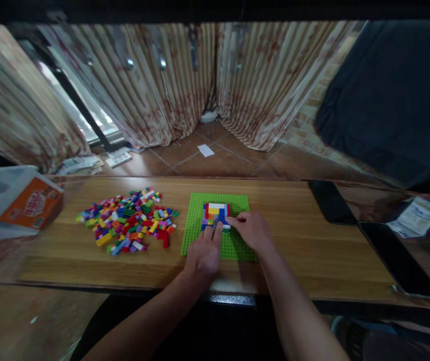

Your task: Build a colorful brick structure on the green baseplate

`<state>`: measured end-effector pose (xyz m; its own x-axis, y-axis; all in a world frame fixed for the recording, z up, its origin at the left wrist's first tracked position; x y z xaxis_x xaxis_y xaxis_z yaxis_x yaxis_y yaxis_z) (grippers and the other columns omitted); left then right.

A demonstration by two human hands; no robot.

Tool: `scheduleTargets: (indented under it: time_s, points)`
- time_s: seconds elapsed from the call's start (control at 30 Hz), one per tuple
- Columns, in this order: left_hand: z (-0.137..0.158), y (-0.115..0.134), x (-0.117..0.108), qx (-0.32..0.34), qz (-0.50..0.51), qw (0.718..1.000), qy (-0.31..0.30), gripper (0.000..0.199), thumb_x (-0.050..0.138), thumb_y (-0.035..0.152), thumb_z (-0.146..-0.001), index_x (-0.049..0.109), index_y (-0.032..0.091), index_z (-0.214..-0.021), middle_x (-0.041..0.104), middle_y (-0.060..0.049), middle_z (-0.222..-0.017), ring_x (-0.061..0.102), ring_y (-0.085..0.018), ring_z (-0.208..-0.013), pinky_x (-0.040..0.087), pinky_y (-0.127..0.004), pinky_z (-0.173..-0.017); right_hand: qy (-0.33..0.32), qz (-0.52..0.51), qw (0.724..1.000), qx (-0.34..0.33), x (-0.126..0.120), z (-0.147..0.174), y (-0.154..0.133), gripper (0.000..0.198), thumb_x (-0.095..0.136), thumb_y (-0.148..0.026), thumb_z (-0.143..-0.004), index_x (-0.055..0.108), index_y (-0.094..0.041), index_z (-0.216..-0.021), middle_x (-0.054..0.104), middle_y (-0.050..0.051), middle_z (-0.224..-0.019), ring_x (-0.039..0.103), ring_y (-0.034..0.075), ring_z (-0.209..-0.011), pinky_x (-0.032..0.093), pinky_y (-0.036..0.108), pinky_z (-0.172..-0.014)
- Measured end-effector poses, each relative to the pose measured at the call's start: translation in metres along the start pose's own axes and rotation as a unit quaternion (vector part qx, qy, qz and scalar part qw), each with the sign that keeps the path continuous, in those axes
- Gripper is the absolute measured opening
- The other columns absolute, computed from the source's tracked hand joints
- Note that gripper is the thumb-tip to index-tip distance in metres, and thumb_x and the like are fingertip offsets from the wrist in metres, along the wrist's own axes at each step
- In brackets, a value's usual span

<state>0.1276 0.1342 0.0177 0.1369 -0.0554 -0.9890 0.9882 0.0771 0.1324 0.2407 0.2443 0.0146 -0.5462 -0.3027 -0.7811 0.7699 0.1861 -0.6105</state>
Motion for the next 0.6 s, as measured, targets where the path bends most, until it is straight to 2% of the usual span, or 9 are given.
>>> scheduleTargets:
  time_s: [0.23,0.33,0.4,0.47,0.5,0.53,0.6]
  points:
    - [0.005,-0.006,0.000,0.030,0.055,0.997,0.037,0.047,0.035,0.017,-0.094,0.038,0.010,-0.140,0.061,-0.015,-0.108,0.064,-0.022,-0.091,0.056,-0.030,-0.069,-0.038,0.007,0.999,0.004,0.000,-0.003,0.010,0.053,0.052,-0.068,-0.073,0.071,-0.019,-0.068,0.067,0.006,-0.056,0.060,0.022,-0.052,0.041,0.034,-0.054]
    - [0.007,-0.014,-0.004,0.040,0.112,0.992,0.040,0.058,0.045,0.021,-0.087,0.032,0.009,-0.142,0.062,-0.015,-0.112,0.065,-0.023,-0.091,0.056,-0.031,-0.070,-0.032,-0.003,0.999,0.029,-0.003,-0.004,0.012,0.052,0.053,-0.068,-0.073,0.070,-0.019,-0.066,0.068,0.007,-0.058,0.061,0.023,-0.051,0.043,0.036,-0.055]
    - [0.008,-0.021,-0.006,0.045,0.158,0.985,0.048,0.066,0.050,0.022,-0.081,0.029,0.008,-0.143,0.063,-0.015,-0.114,0.066,-0.023,-0.090,0.056,-0.032,-0.071,0.013,-0.012,0.998,0.054,-0.006,-0.002,0.007,0.049,0.053,-0.065,-0.075,0.070,-0.020,-0.066,0.069,0.008,-0.060,0.061,0.023,-0.052,0.043,0.036,-0.056]
    - [0.009,-0.029,-0.010,0.036,0.203,0.976,0.070,0.063,0.049,0.023,-0.082,0.033,0.010,-0.141,0.065,-0.014,-0.113,0.066,-0.023,-0.089,0.056,-0.032,-0.073,0.092,-0.031,0.994,0.059,-0.008,0.002,-0.006,0.044,0.054,-0.060,-0.078,0.069,-0.020,-0.067,0.069,0.007,-0.061,0.061,0.022,-0.053,0.043,0.036,-0.056]
    - [0.009,-0.035,-0.013,0.024,0.225,0.970,0.088,0.056,0.048,0.023,-0.084,0.038,0.013,-0.138,0.066,-0.012,-0.112,0.067,-0.022,-0.088,0.055,-0.032,-0.074,0.139,-0.049,0.988,0.050,-0.007,0.006,-0.015,0.042,0.054,-0.057,-0.080,0.068,-0.020,-0.067,0.068,0.007,-0.062,0.060,0.022,-0.054,0.043,0.035,-0.055]
    - [0.008,-0.043,-0.016,0.008,0.248,0.962,0.111,0.048,0.046,0.023,-0.086,0.044,0.015,-0.133,0.068,-0.011,-0.110,0.067,-0.021,-0.088,0.055,-0.032,-0.075,0.158,-0.072,0.985,0.022,-0.004,0.010,-0.026,0.040,0.054,-0.056,-0.081,0.067,-0.020,-0.067,0.068,0.006,-0.062,0.060,0.021,-0.055,0.043,0.034,-0.055]
    - [0.007,-0.066,-0.026,-0.033,0.297,0.939,0.169,0.034,0.045,0.022,-0.088,0.055,0.018,-0.120,0.070,-0.008,-0.103,0.067,-0.019,-0.086,0.053,-0.030,-0.076,0.168,-0.133,0.976,-0.037,0.009,0.022,-0.049,0.037,0.054,-0.052,-0.083,0.067,-0.019,-0.070,0.068,0.004,-0.065,0.061,0.020,-0.061,0.045,0.032,-0.059]
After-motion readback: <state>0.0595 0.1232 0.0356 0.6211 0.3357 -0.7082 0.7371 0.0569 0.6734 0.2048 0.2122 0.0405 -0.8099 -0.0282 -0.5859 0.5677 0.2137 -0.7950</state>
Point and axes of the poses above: each hand's wrist, its own z-axis away from the middle knuckle, its own x-axis out of the palm, y = z × x, the point moved 2 cm from there along -z, towards the middle knuckle
